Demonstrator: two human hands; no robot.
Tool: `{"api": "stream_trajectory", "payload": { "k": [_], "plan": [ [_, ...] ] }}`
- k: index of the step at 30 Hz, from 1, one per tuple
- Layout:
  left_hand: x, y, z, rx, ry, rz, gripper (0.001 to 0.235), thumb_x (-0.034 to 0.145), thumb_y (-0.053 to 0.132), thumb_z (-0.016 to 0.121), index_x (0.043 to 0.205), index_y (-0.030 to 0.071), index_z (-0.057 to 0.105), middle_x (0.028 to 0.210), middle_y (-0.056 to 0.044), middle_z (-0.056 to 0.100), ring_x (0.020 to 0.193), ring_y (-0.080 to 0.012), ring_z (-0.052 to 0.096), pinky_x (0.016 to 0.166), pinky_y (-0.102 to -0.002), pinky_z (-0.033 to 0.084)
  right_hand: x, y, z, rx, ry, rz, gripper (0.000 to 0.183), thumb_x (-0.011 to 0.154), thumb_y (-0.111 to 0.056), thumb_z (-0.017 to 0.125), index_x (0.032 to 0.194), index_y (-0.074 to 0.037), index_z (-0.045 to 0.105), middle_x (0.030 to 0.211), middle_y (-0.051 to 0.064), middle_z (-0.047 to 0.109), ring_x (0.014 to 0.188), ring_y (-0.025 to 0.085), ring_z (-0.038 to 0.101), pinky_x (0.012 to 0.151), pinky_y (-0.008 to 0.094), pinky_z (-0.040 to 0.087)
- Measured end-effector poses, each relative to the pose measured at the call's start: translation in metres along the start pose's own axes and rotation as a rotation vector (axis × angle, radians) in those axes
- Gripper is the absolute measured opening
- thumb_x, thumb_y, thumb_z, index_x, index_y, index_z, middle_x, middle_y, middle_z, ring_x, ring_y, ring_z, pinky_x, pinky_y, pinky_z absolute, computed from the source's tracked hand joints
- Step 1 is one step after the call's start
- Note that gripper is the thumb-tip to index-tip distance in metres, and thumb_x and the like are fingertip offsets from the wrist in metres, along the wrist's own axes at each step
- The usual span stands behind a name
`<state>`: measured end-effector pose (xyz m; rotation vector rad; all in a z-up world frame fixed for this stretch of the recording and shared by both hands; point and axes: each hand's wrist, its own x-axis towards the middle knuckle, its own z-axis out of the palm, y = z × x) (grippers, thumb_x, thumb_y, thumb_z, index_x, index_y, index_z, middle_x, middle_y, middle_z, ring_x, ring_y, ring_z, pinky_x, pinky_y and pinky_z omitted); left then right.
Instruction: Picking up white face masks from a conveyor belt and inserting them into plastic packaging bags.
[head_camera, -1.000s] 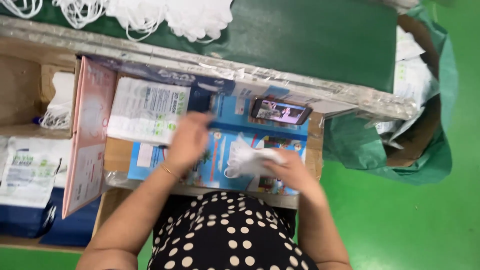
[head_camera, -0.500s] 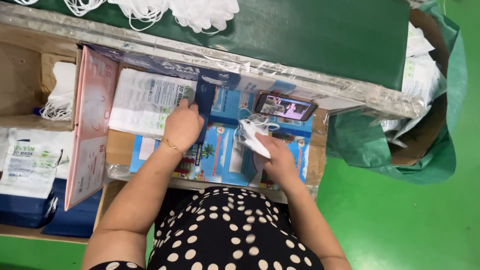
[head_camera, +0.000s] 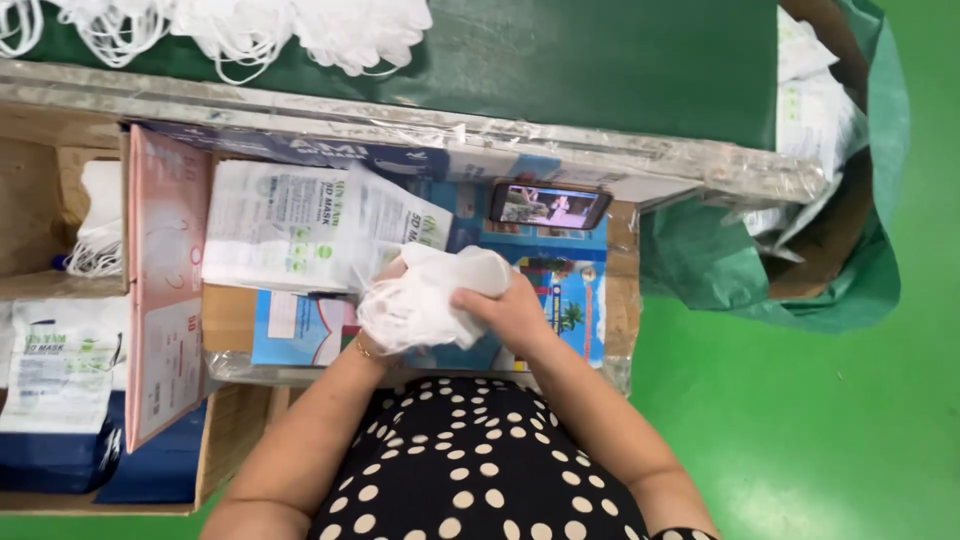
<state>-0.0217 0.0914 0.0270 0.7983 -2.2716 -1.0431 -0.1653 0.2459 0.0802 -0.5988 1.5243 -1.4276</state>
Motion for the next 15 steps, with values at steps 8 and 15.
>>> {"api": "stream_trajectory", "payload": {
  "k": [8,15],
  "plan": [
    [-0.009,0.036,0.008,-0.094,0.013,0.271,0.015,0.087,0.013,0.079,0.081,0.006,0.068,0.07,-0.01,0.064,0.059,-0.0248,0.064,0.057,-0.037,0.051,0.022,0.045,-0.031,-0.574,0.418,-0.218,0.02,0.083,-0.014,0.081,0.1,-0.004,0.078,0.093,0.002,0.074,0.082,0.011,0.07,0.076,0.03,0.057],
    [0.029,0.074,-0.02,-0.485,-0.122,-0.014,0.024,0.087,0.02,0.074,0.097,-0.001,0.067,0.091,-0.013,0.068,0.085,-0.0275,0.063,0.075,-0.039,0.051,0.001,0.057,-0.044,-0.186,-0.132,0.001,0.028,0.093,-0.014,0.073,0.119,-0.004,0.074,0.1,0.001,0.075,0.091,0.009,0.066,0.081,0.029,0.056]
  ]
}}
